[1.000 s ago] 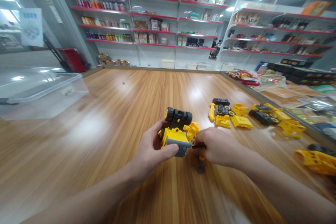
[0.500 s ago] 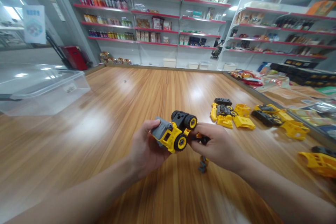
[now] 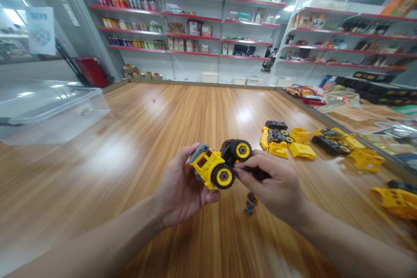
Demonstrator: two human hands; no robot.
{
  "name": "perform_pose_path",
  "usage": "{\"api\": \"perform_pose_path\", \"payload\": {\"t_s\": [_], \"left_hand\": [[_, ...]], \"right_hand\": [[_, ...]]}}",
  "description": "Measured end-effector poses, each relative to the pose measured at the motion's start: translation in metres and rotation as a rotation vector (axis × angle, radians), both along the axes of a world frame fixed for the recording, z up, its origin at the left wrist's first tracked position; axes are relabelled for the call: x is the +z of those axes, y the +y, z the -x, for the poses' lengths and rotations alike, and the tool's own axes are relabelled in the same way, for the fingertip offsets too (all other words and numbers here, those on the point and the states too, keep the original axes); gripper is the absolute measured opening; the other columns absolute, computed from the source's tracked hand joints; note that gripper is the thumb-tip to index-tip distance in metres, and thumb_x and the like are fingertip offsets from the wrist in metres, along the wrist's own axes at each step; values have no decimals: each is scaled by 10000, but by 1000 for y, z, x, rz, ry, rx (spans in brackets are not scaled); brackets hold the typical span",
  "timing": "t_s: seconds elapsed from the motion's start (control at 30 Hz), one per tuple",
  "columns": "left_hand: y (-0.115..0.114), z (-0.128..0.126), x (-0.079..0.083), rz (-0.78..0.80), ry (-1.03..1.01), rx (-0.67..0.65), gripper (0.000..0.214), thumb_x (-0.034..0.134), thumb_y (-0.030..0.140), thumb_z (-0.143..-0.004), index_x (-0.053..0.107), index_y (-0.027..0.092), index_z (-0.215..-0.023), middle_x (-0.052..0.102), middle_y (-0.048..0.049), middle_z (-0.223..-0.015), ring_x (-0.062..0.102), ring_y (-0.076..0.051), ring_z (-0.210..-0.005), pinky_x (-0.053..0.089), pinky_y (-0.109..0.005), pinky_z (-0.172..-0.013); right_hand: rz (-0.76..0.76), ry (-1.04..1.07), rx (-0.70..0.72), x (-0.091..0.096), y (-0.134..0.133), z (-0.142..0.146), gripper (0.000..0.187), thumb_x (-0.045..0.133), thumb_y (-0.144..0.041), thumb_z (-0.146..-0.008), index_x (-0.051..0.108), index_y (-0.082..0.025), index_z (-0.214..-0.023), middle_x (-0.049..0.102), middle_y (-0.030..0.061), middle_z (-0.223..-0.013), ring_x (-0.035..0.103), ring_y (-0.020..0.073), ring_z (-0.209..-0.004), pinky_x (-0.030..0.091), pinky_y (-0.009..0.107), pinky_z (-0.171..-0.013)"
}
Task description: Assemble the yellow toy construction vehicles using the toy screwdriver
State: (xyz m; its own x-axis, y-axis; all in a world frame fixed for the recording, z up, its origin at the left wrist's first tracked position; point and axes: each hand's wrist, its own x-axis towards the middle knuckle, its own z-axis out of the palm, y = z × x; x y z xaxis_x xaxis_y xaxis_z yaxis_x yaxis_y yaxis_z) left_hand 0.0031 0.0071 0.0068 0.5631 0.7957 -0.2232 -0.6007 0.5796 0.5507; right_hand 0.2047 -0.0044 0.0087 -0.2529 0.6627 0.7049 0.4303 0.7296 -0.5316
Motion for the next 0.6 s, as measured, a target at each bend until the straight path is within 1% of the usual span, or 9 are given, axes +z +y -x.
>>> {"api": "perform_pose_path", "payload": {"t_s": [0.13, 0.2, 0.3, 0.37, 0.43, 0.47, 0.53, 0.6], "left_hand": [[-1, -1, 1, 6, 66, 32, 358, 558, 439, -857, 673, 166, -1058, 664, -57, -801, 604, -169, -585, 433, -225, -361], [-2, -2, 2, -20, 70, -5, 350, 540, 439, -872, 674, 171, -1054, 678, -74, -828, 640, -197, -633, 471, -238, -383], [-1, -5, 2, -71, 66, -77, 363, 492, 459, -909, 681, 177, -1036, 709, -105, -909, 698, -259, -789, 564, -302, -515], [-1, -7, 1, -88, 91, -71, 371, 469, 448, -933, 686, 165, -1034, 719, -119, -956, 703, -272, -879, 595, -350, -638], [0, -9, -1, -102, 132, -46, 377, 458, 437, -949, 687, 150, -1036, 721, -132, -982, 703, -263, -901, 599, -351, -682], [0, -9, -2, -108, 152, -41, 390, 454, 449, -952, 682, 148, -1049, 720, -138, -990, 707, -257, -885, 599, -330, -654], [-1, -10, -3, -114, 186, -41, 436, 442, 499, -948, 669, 154, -1086, 717, -145, -979, 715, -244, -817, 582, -274, -549], [-2, -11, -3, -111, 210, -34, 491, 415, 544, -943, 657, 154, -1121, 714, -149, -964, 714, -235, -770, 569, -254, -497]], "right_hand": [[-10, 15, -34, -1, -2, 0, 74, 673, -137, -831, 658, -209, -842, 678, 0, -762, 621, 123, -655, 491, 252, -601], [-7, 5, -52, -1, -3, -1, 70, 677, -149, -830, 658, -214, -848, 672, -5, -750, 616, 124, -647, 483, 254, -593], [-4, -13, -102, -2, -3, -2, 60, 686, -170, -827, 654, -218, -843, 658, -12, -729, 603, 121, -631, 475, 252, -579], [6, -21, -120, -2, -3, -3, 53, 684, -180, -829, 652, -220, -846, 662, -10, -736, 606, 125, -638, 483, 255, -589], [13, -15, -107, -1, -3, -3, 53, 678, -181, -830, 642, -218, -843, 668, -8, -752, 612, 129, -652, 491, 260, -604], [15, -11, -105, 0, -4, -3, 56, 678, -182, -829, 635, -216, -836, 668, -9, -752, 612, 129, -652, 491, 262, -607], [18, -7, -124, 2, -4, -2, 60, 681, -195, -828, 625, -215, -819, 659, -15, -739, 602, 126, -639, 486, 261, -601], [22, -11, -167, 3, -5, -2, 62, 685, -211, -831, 628, -218, -809, 649, -23, -717, 588, 118, -617, 477, 254, -586]]}}
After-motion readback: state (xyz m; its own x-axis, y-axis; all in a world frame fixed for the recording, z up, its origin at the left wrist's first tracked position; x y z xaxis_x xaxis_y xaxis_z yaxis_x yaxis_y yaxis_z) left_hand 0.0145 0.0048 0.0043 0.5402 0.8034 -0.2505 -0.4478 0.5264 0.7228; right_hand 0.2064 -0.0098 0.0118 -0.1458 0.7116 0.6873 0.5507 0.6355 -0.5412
